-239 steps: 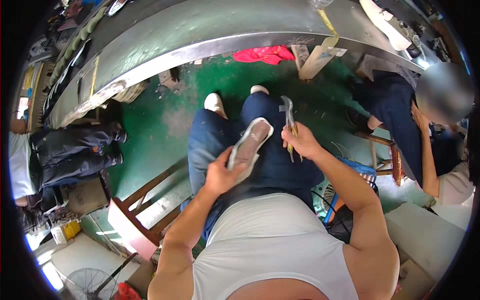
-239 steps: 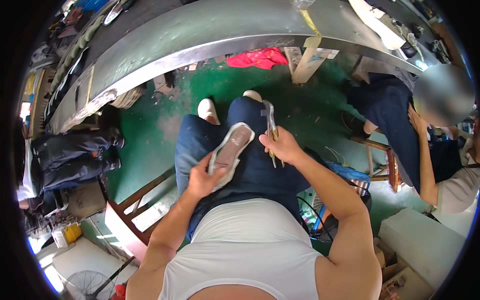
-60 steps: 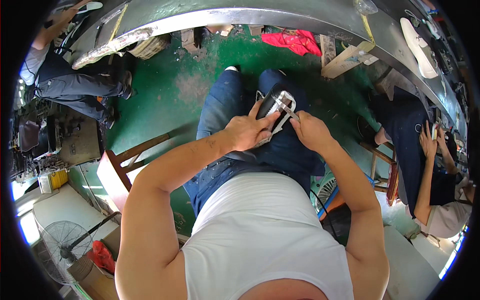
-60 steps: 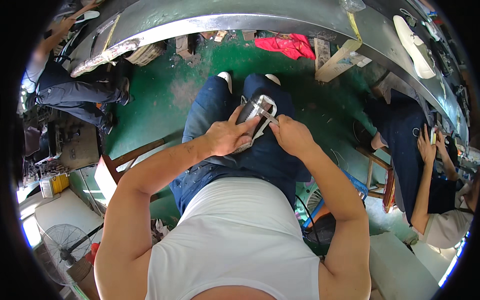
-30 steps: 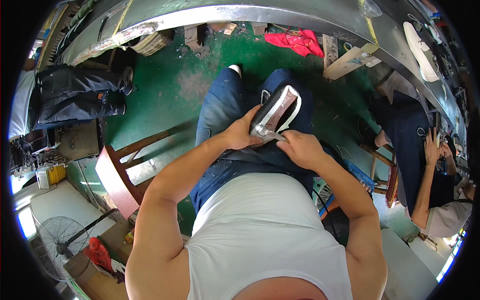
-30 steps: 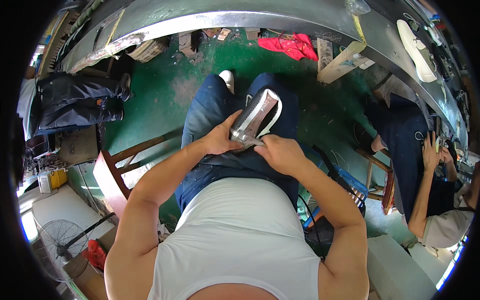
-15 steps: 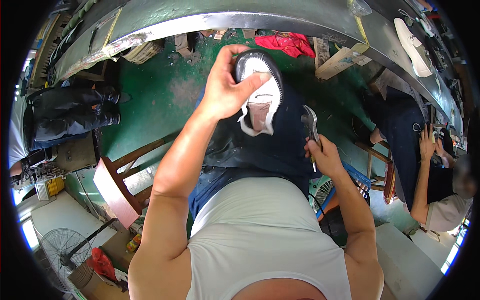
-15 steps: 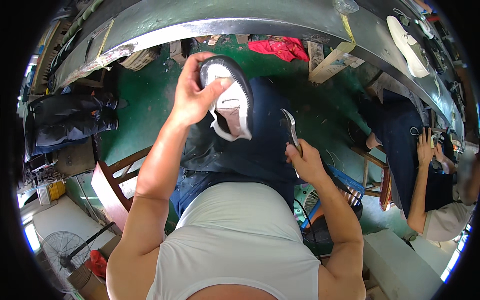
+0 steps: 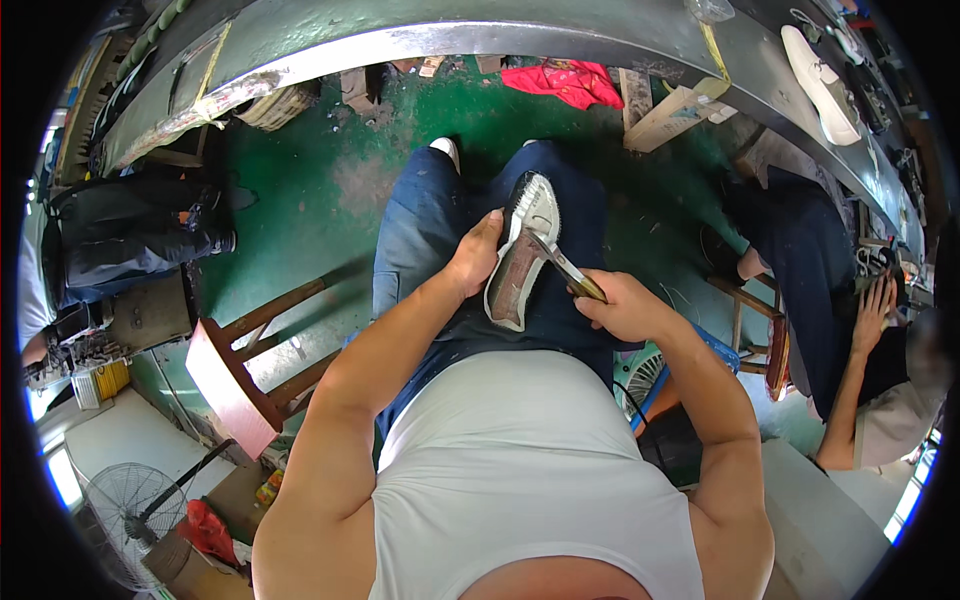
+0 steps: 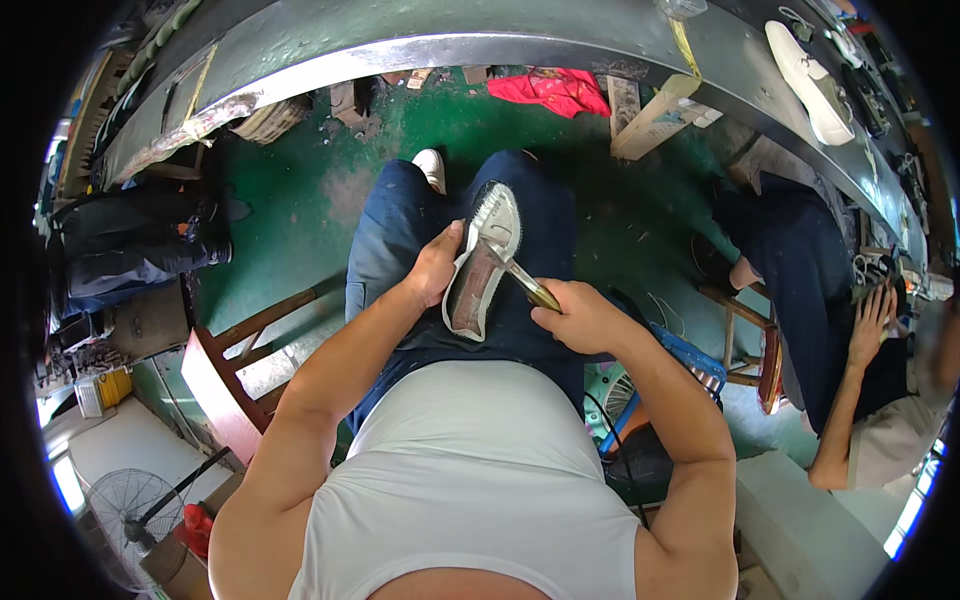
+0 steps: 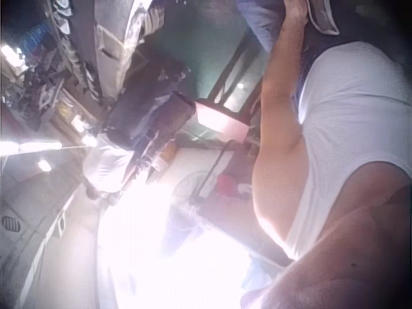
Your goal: Manually adjusting and shaping shoe components using specialized pliers during the manufacturing process.
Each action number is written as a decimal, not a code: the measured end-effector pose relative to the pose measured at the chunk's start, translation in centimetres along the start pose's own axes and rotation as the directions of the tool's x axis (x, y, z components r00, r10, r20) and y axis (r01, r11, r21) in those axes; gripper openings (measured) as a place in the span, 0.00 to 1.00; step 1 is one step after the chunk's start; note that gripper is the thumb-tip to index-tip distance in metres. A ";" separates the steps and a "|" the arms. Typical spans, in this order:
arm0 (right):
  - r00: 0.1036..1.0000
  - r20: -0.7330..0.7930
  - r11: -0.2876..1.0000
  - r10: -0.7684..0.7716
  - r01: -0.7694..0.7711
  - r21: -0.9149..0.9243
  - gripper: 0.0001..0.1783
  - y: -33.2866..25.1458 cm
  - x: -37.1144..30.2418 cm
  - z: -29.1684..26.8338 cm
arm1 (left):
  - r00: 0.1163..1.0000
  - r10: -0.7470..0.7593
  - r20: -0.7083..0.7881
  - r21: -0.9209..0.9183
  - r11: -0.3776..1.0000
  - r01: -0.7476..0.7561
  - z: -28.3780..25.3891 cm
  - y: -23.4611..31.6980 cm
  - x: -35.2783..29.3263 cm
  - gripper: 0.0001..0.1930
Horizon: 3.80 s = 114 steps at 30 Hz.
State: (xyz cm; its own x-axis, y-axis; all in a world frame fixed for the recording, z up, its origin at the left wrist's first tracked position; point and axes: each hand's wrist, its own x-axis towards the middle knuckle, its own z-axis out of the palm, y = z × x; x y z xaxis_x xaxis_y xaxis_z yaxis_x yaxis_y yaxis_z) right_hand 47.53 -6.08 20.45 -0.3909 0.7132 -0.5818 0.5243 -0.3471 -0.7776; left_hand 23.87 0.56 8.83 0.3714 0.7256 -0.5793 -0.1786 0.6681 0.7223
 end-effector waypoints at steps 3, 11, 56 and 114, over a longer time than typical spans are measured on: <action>0.998 0.052 0.989 0.029 -0.037 0.142 0.10 0.3 2.0 -0.6 | 1.000 0.020 -0.016 0.151 0.988 -0.017 0.2 0.0 -0.4 0.28; 0.896 -0.181 0.896 -0.406 0.351 -0.270 0.11 -5.4 -0.1 -1.1 | 0.999 0.003 -0.045 0.132 0.991 0.004 1.3 1.3 -2.0 0.33; 0.941 0.336 0.578 0.034 -0.292 0.762 0.15 6.1 3.1 -0.3 | 0.993 -0.114 -0.032 0.070 0.991 0.116 2.8 3.0 -0.2 0.32; 0.998 -0.058 0.850 0.014 -0.042 -0.525 0.21 3.0 -1.3 2.3 | 0.953 0.297 0.066 0.663 0.700 -0.264 1.9 -1.9 -2.5 0.47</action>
State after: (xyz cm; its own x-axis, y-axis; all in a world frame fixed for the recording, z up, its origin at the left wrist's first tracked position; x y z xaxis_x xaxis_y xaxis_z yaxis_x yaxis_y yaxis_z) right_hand 47.88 -9.44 18.36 -0.3394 0.7422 -0.5778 0.8591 -0.0055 -0.5117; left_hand 25.00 -2.82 9.67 0.3609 0.8788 -0.3123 0.3808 0.1668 0.9095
